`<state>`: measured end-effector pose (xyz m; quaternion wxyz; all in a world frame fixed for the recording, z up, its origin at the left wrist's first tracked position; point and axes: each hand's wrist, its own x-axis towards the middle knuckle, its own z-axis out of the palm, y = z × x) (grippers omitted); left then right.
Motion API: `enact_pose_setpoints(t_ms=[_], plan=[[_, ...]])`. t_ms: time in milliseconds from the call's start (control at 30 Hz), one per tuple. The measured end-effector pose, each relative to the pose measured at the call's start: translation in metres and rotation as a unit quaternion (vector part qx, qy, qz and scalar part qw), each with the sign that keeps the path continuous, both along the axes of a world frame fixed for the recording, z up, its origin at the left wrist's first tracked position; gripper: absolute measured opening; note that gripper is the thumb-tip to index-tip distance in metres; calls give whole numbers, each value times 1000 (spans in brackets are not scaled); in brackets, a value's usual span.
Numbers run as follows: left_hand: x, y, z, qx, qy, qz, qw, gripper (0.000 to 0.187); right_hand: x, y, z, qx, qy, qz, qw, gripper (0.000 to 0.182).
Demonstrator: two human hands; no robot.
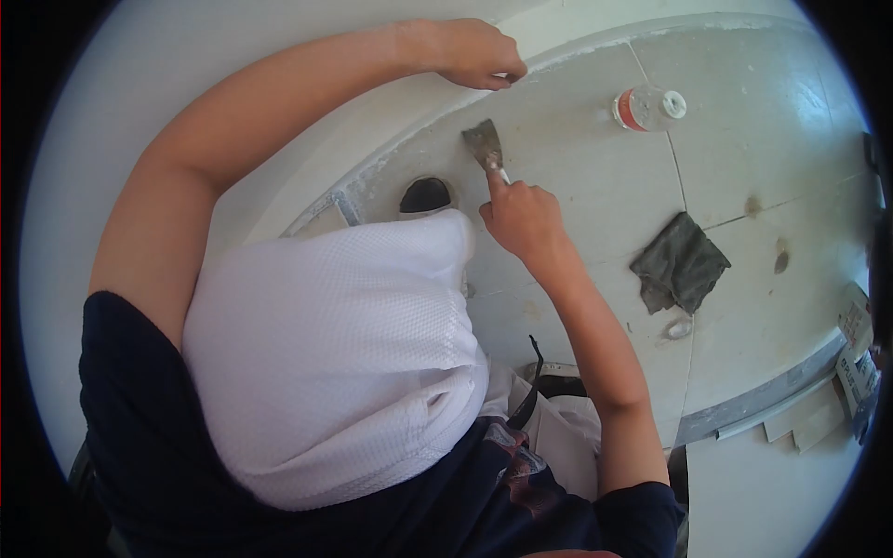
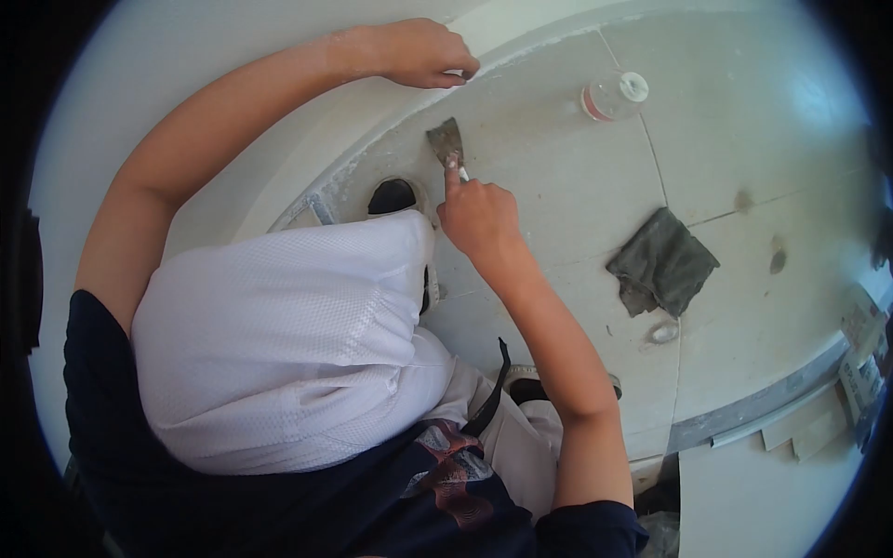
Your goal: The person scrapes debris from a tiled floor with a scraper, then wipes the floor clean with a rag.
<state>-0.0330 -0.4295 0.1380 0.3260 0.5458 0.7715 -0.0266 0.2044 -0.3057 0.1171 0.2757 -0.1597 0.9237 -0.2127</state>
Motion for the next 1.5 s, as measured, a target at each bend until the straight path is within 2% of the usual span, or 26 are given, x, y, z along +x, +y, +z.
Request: enact_pose_setpoints(t_ms=[67,133,267,367,467,567,667,767,967,1067,1200,1367,1500], plan=[[7,-6,-2,11,-3,6,1000,22,18,5,19,5,5,27,1000,61],[7,-7,-5,30,7,6,1000,21,50,11,29,14,-47,44,998,65],[6,-6,-4,-6,15,-15,1000,20,74,17,18,7,-122,68,990,65],[9,-2,1,-23,21,-16,999,18,62,1,-3,-32,-50,39,997,65],[7,-2,-1,-18,28,-12,999,18,55,-18,-2,-26,-53,8,998,69],[9,-2,-4,-12,14,-15,1000,19,69,-31,10,21,-108,16,994,74],[7,-4,-7,4,3,-24,1000,21,75,-23,3,-3,-130,3,991,76],[7,-7,-10,8,4,-26,1000,20,73,-20,-13,-7,-79,-4,997,78],[3,-5,-6,25,1,-21,999,20,81,-16,5,32,-137,1,990,83],[7,-4,-8,19,-7,-23,1000,22,74,-15,-21,11,-68,-17,997,81],[8,-5,-11,2,-7,-15,1000,22,65,-17,-14,6,-95,-5,995,80],[7,-1,-5,-6,-7,-28,1000,20,35,-18,-28,-18,-34,-17,999,79],[2,-3,-10,12,-3,-20,1000,21,29,-21,-17,-18,-54,-18,998,80]])
